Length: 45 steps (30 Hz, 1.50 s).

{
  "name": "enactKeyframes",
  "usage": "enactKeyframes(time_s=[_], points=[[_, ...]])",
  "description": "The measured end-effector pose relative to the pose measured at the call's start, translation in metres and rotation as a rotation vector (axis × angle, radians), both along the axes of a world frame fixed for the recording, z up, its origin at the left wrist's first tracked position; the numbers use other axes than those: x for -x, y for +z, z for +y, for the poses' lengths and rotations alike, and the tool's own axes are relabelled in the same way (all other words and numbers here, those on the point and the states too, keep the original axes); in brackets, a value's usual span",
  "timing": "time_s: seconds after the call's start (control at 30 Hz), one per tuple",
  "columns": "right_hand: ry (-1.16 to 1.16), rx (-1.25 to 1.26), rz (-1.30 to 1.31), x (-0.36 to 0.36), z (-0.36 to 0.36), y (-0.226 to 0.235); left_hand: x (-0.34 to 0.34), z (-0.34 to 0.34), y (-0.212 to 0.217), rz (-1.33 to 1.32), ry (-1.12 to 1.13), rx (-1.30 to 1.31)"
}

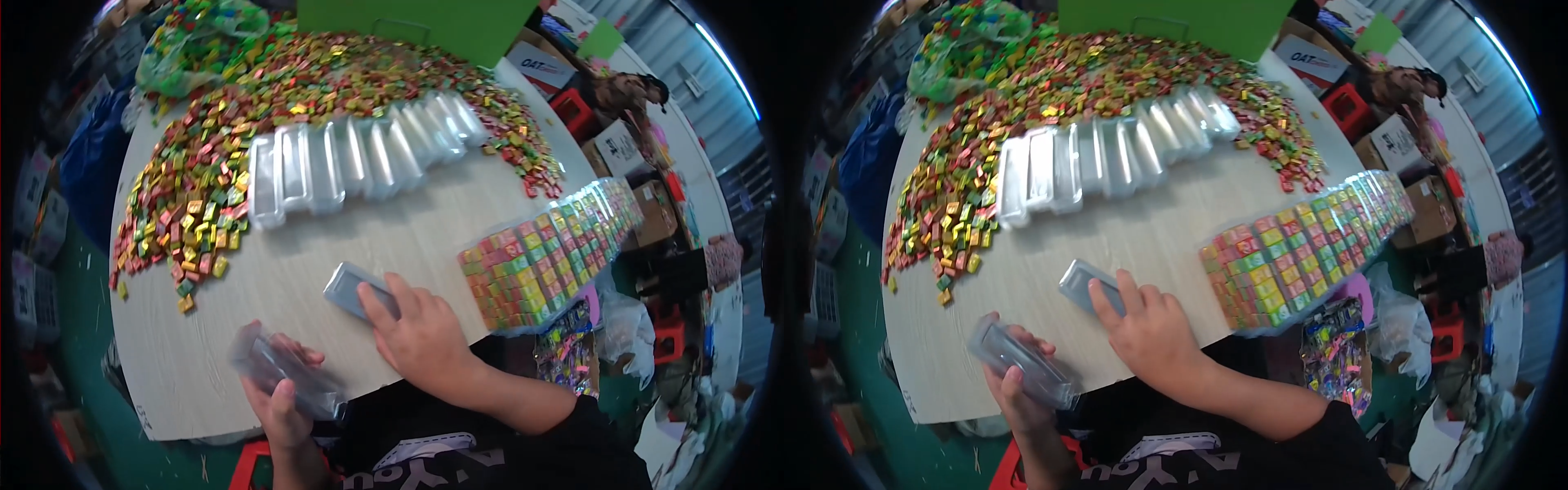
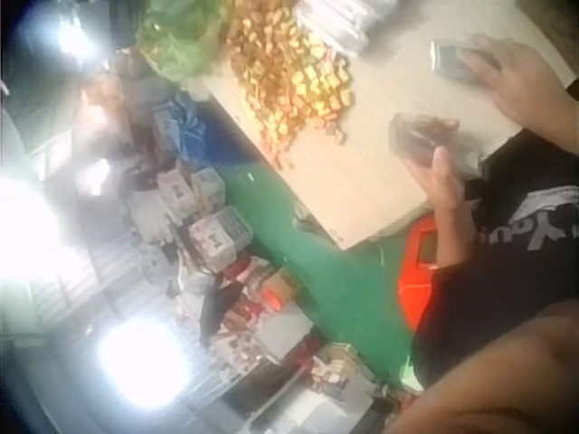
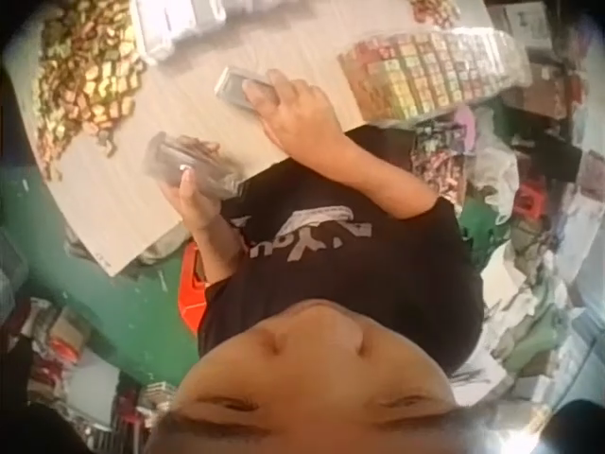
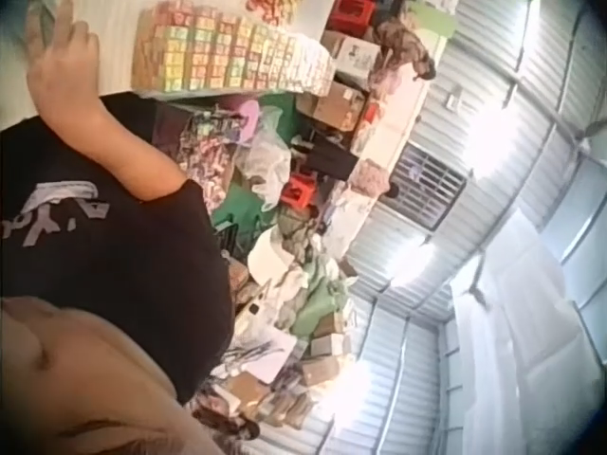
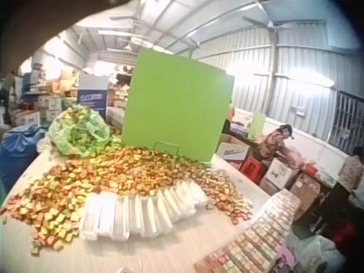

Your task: Organizing and stacking clear plastic containers on a workbench in a factory.

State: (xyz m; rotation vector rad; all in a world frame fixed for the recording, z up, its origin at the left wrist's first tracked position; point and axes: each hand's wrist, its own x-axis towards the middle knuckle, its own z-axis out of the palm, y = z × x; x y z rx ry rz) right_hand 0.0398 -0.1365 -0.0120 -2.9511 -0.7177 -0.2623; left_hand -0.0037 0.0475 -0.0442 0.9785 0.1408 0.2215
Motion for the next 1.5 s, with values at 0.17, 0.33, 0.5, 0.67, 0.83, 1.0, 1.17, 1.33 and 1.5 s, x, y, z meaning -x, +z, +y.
enactKeyframes(time_s=[0.17, 0.33, 0.5, 0.67, 0.83, 1.0, 1.17, 1.33, 1.5], points=[[0.128, -0.136, 0.071, 0.009, -0.015, 0.031, -0.002, -0.002, 0.001, -0.003, 0.019, -0.029], [0.055, -0.084, -0.109, -0.017, -0.064, 0.131, 0.003, 0.004, 0.0, 0.027, 0.048, -0.088], [-0.327, 0.047, -0.105, -0.133, -0.17, 0.17, 0.0, 0.0, 0.001, 0.004, 0.006, -0.122], [-0.318, 0.245, 0.542, -0.205, -0.25, 0.121, -0.002, -0.006, 0.006, 0.019, 0.016, -0.104], [-0.344, 0.199, 0.703, -0.229, -0.247, 0.076, 0.0, -0.002, 0.008, 0.07, 0.032, -0.127], [-0.337, 0.269, 0.608, -0.248, -0.259, 0.039, -0.003, -0.004, 0.007, 0.086, 0.034, -0.114], [-0.303, 0.124, 0.503, -0.253, -0.255, 0.021, -0.005, -0.007, 0.011, 0.105, 0.043, -0.124], [-0.293, 0.156, 0.44, -0.272, -0.257, 0.021, -0.006, -0.009, 0.012, 0.104, 0.037, -0.136], [-0.209, 0.07, 0.578, -0.271, -0.252, 0.039, -0.006, -0.008, 0.009, 0.114, 0.059, -0.133]])
